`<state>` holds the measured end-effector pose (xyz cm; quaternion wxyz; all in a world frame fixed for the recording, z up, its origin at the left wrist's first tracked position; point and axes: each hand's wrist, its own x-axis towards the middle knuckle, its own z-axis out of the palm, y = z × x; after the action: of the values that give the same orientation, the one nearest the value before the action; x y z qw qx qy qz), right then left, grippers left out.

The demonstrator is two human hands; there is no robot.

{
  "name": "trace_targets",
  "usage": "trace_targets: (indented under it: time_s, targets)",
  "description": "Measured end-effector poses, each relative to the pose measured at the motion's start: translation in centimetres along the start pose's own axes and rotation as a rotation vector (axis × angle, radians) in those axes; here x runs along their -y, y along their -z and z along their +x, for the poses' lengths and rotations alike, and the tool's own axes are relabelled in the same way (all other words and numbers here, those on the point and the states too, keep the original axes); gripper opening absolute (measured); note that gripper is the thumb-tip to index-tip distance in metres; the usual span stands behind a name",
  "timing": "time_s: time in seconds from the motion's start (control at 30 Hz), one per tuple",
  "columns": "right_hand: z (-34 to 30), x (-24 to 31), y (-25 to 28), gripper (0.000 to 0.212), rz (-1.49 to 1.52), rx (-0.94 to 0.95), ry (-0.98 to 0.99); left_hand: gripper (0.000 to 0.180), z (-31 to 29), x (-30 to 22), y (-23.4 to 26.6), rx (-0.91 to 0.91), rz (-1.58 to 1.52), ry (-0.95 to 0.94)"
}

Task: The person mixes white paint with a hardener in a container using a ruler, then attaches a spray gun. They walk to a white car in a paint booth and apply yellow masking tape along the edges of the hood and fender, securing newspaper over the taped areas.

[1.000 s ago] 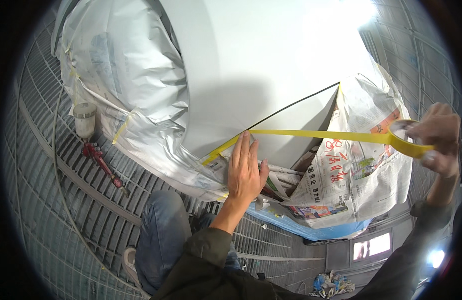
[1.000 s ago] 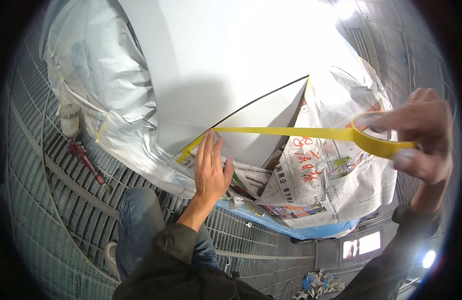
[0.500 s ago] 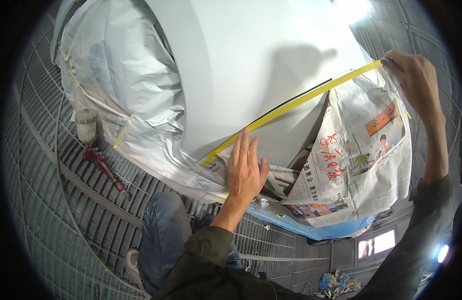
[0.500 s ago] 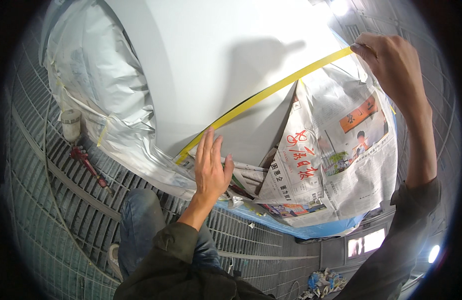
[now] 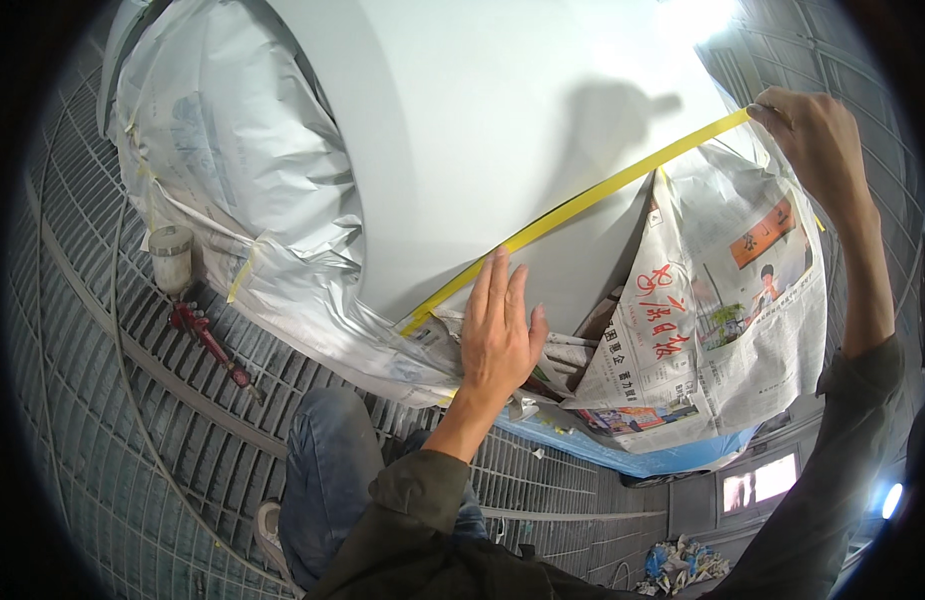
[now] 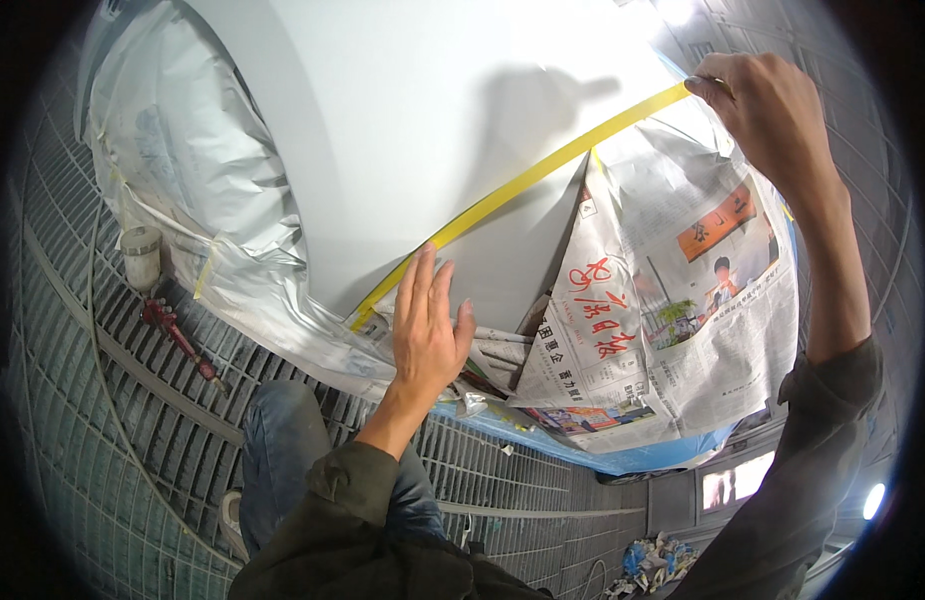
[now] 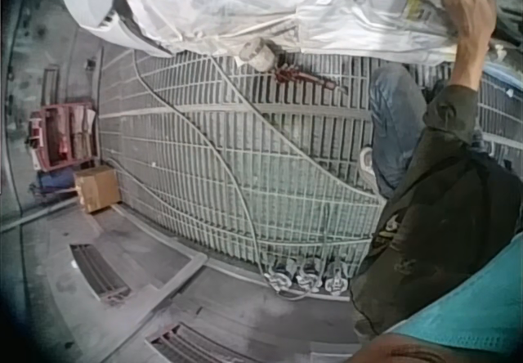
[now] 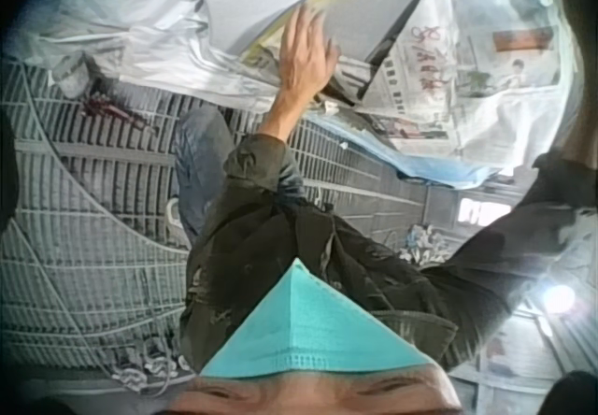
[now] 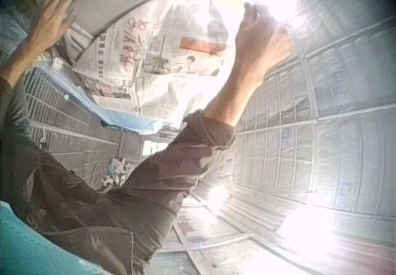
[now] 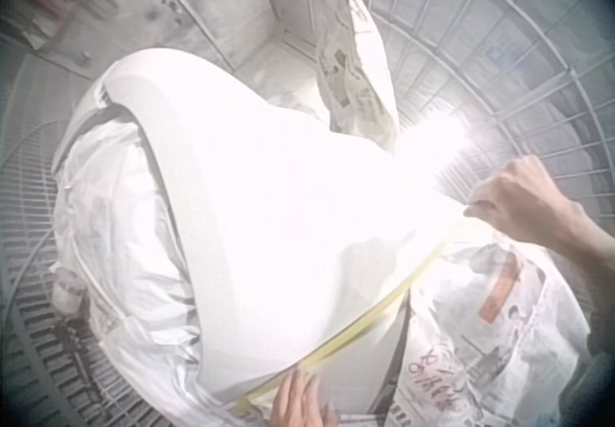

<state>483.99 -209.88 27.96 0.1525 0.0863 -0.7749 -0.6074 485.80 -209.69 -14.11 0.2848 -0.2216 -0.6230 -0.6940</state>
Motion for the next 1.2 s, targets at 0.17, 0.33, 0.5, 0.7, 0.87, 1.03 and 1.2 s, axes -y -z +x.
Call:
trace_targets:
  time_s: [0.17,0.33,0.5,0.7,0.87,1.03,1.2]
  targets:
    - [0.3,0.2,-0.2,0.017,0.016,-0.007,0.004,0.047,0.5,0.0,0.0,0.005,0.023,-0.023]
    - [0.1,0.0,-0.5,0.018,0.018,0.005,-0.002,0.048,0.8,-0.4,-0.1,0.013,0.017,-0.049]
    - [0.5,-0.2,-0.8,0.020,0.009,-0.008,0.005,0.050,1.3,-0.5,-0.4,0.020,0.021,-0.073]
    - [-0.4,0.0,-0.6,0.019,0.019,0.028,-0.033,0.051,1.9,-0.9,-0.7,0.033,0.041,-0.093]
    - [-1.2,-0.1,-0.9,0.018,0.030,0.039,-0.034,0.050,2.3,-1.0,-0.6,0.029,0.060,-0.106]
    - [-1.1,-0.2,-1.5,0.016,0.004,0.015,-0.021,0.050,2.7,-1.3,-0.5,0.046,0.087,-0.121]
    - [-1.3,-0.9,-2.2,0.018,0.039,0.020,-0.013,0.051,3.2,-1.5,-0.6,0.052,0.102,-0.137]
